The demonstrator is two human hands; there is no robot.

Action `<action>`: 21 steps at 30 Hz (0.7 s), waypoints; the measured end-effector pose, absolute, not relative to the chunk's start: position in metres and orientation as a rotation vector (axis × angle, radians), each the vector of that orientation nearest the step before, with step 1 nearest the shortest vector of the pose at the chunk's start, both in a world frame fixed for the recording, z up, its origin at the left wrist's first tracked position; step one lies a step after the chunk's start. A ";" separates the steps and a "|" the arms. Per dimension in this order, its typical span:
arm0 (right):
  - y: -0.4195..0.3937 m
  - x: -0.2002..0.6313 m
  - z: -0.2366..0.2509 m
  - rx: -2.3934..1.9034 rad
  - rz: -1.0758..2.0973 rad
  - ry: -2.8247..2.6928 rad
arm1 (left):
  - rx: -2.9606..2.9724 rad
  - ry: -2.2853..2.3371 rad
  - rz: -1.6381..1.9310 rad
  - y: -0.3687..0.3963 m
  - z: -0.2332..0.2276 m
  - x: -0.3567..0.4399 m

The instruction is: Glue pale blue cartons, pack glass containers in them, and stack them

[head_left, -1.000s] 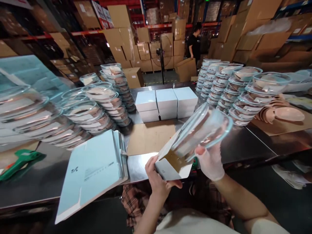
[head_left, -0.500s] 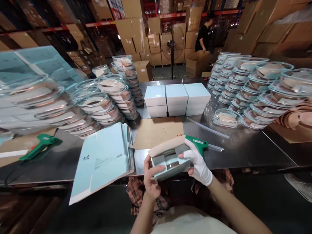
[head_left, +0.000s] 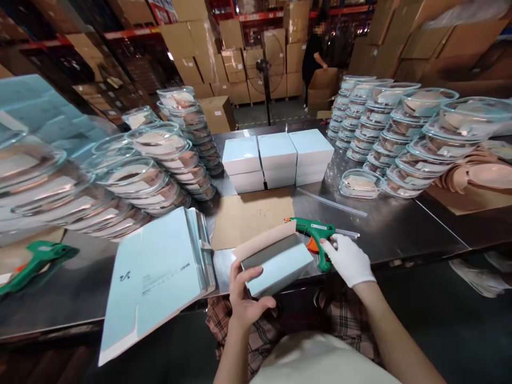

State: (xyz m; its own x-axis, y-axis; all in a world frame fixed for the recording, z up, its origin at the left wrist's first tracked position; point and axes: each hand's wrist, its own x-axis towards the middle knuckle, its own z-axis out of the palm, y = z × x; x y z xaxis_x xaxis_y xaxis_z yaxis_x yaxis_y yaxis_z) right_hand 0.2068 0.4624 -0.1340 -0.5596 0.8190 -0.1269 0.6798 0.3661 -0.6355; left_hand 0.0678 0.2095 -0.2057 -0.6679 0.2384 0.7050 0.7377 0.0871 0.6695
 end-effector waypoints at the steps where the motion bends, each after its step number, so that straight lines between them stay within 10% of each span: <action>1: 0.469 0.205 -0.137 -1.435 0.981 -2.466 | -0.992 -1.968 -1.594 0.213 -0.206 0.067; 21: 0.413 0.247 -0.122 -0.576 1.930 -1.900 | -0.697 -2.340 -1.916 0.221 -0.170 0.125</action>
State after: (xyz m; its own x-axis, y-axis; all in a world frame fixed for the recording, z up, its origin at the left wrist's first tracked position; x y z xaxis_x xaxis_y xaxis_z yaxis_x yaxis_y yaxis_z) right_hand 0.2470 0.4130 -0.1223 -0.8479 0.5294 -0.0300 0.0218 -0.0216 -0.9995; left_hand 0.1247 0.2211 -0.1705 -0.8986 0.3151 0.3054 0.3616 0.1373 0.9222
